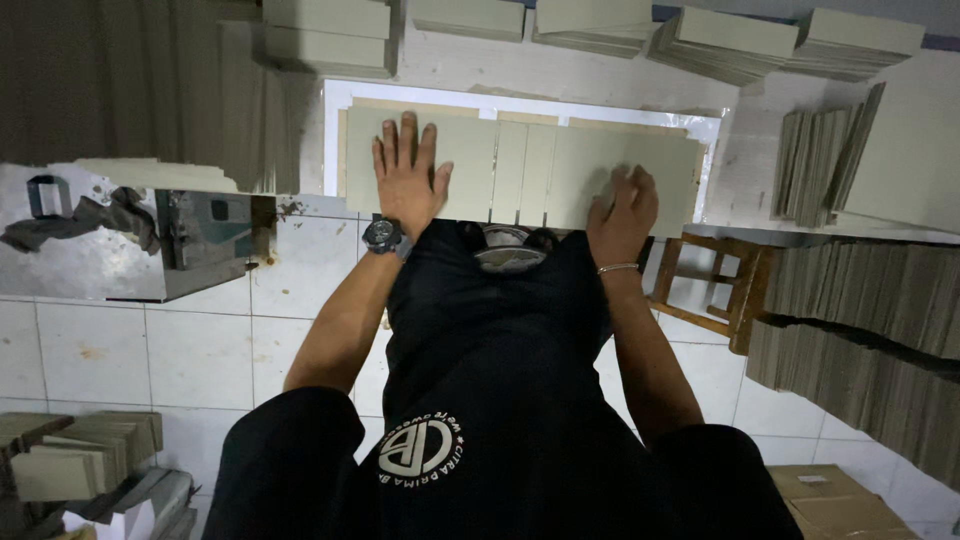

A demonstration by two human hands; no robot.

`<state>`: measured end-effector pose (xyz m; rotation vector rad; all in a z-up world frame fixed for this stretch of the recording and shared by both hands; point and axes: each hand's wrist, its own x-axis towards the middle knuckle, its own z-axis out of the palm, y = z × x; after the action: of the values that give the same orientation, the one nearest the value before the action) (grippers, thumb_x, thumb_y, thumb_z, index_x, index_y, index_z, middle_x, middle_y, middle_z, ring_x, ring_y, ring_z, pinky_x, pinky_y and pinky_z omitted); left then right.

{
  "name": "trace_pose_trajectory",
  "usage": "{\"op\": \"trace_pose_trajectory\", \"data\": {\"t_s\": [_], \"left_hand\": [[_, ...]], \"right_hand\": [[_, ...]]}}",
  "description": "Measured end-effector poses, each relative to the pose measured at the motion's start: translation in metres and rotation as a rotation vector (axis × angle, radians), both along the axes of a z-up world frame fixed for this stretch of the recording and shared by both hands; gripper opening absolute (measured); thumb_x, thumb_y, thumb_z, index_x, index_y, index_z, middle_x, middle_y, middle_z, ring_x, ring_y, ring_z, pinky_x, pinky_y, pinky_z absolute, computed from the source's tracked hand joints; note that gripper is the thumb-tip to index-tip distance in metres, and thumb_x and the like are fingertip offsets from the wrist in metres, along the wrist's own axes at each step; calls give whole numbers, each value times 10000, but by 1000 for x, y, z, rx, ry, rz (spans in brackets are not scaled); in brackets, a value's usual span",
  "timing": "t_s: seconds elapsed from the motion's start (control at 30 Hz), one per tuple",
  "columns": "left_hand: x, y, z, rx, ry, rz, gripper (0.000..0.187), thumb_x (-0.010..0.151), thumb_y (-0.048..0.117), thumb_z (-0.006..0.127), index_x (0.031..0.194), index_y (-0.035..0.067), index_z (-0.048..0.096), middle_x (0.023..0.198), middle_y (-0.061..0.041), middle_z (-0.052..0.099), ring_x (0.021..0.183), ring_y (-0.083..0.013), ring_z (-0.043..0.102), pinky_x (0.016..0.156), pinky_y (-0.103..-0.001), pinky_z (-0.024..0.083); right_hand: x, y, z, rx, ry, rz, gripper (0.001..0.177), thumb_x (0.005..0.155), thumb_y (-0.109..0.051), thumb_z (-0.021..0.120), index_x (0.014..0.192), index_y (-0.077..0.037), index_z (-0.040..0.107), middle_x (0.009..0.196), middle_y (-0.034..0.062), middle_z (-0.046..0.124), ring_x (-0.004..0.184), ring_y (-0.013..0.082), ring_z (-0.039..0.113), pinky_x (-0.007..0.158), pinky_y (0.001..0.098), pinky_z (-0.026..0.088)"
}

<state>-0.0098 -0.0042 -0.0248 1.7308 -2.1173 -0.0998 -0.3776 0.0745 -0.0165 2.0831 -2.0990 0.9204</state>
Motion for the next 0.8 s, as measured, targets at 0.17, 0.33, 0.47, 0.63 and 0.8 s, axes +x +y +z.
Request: {"op": "trace_pose_trajectory", "data": {"t_s": [0.17, 0.33, 0.47, 0.63, 0.8], "left_hand": [[-10, 0, -4, 22, -51, 44, 708, 1141, 550, 598, 1735, 238, 371, 1812, -149, 187, 1658, -436, 104, 1339, -653, 55], [-19, -1, 3, 127, -99, 98, 720, 1145, 616, 496, 1754, 275, 317, 1832, -73, 152, 1669, -392, 39, 1360, -619, -31], [-20, -4, 12, 235, -101, 117, 720, 1146, 605, 457, 1766, 294, 263, 1846, -46, 111, 1681, -385, 17, 1360, -624, -51], [-24, -6, 10, 266, -108, 109, 701, 1154, 603, 413, 1761, 273, 293, 1843, -60, 143, 1671, -412, 15, 1357, -638, -50], [-23, -13, 7, 213, -120, 14, 617, 1179, 515, 439, 1750, 341, 281, 1830, -29, 191, 1647, -456, 50, 1318, -711, -29]], "right_hand": [[-4, -8, 6, 73, -6, 15, 604, 1034, -177, 806, 1567, -62, 548, 1543, 300, 452, 1440, 538, 456, 1175, 695, 376], [5, -14, 8, 175, 24, 17, 563, 1104, -363, 722, 1552, -53, 581, 1591, 303, 449, 1474, 552, 404, 1197, 713, 330], [11, -18, 0, 190, 123, -29, 581, 1116, -394, 672, 1590, -84, 543, 1633, 273, 438, 1479, 566, 385, 1196, 725, 322], [5, -27, -10, 174, 156, -21, 605, 1091, -390, 723, 1590, -92, 557, 1627, 280, 435, 1438, 595, 394, 1168, 744, 333], [2, -31, -7, 191, 204, -10, 604, 1022, -442, 781, 1558, -201, 646, 1616, 232, 491, 1423, 586, 413, 1156, 755, 345]]}}
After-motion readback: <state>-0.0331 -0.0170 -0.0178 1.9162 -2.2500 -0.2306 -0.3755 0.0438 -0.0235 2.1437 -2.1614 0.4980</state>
